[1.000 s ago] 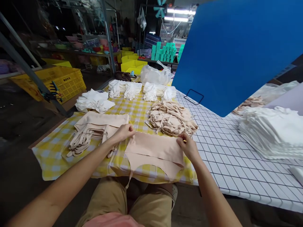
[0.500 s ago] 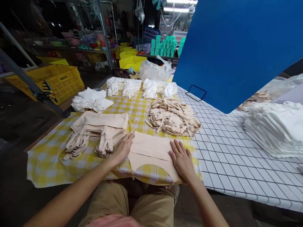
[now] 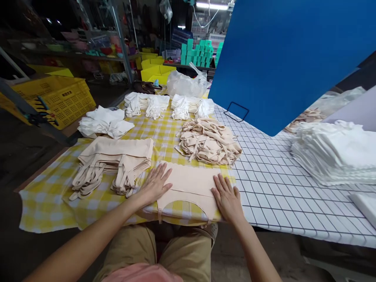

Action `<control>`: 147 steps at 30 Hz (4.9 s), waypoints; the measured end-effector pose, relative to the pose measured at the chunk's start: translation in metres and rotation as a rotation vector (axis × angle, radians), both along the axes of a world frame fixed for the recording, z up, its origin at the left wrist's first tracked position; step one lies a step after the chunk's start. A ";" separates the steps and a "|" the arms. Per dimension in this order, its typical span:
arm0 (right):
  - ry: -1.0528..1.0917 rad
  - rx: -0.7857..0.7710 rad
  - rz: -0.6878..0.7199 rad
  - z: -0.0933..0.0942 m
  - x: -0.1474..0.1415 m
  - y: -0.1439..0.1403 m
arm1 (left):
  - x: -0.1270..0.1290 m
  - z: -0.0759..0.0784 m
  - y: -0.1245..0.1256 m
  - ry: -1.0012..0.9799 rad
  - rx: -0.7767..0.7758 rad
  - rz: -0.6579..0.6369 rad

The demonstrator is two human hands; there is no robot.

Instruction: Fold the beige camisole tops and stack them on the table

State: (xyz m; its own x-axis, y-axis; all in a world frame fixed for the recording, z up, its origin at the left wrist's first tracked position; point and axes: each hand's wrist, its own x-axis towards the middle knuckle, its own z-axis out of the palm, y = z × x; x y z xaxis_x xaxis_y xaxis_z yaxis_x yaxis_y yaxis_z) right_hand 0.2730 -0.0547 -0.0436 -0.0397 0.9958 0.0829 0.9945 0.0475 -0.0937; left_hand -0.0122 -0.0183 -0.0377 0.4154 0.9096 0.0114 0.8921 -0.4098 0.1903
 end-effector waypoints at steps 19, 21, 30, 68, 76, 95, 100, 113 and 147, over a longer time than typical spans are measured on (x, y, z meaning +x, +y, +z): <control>1.137 -0.069 -0.380 -0.051 -0.059 -0.113 | 0.127 0.028 -0.016 -0.177 -0.071 -0.519; 1.206 -0.152 -0.328 -0.045 -0.061 -0.111 | 0.135 0.024 -0.016 -0.159 -0.145 -0.556; 0.929 -0.203 -0.289 -0.012 -0.038 -0.146 | 0.143 0.023 0.008 -0.337 -0.238 -0.385; 0.297 0.233 0.080 0.159 0.018 -0.140 | 0.132 0.104 -0.083 -0.929 -0.761 -0.729; 0.362 0.132 0.181 0.112 0.015 -0.112 | 0.136 0.083 -0.093 -1.103 -0.916 -0.344; 0.727 0.232 -0.005 0.056 -0.017 -0.078 | 0.105 0.049 -0.050 -0.660 -0.269 -0.189; 1.179 0.068 -0.142 0.050 -0.022 -0.056 | 0.091 0.028 -0.012 -0.255 -0.039 -0.326; 1.169 -0.146 -0.164 0.037 -0.025 -0.029 | 0.095 0.022 0.000 -0.210 0.020 -0.339; 0.701 0.185 0.098 0.026 -0.045 -0.004 | 0.100 0.017 0.008 -0.321 -0.105 -0.251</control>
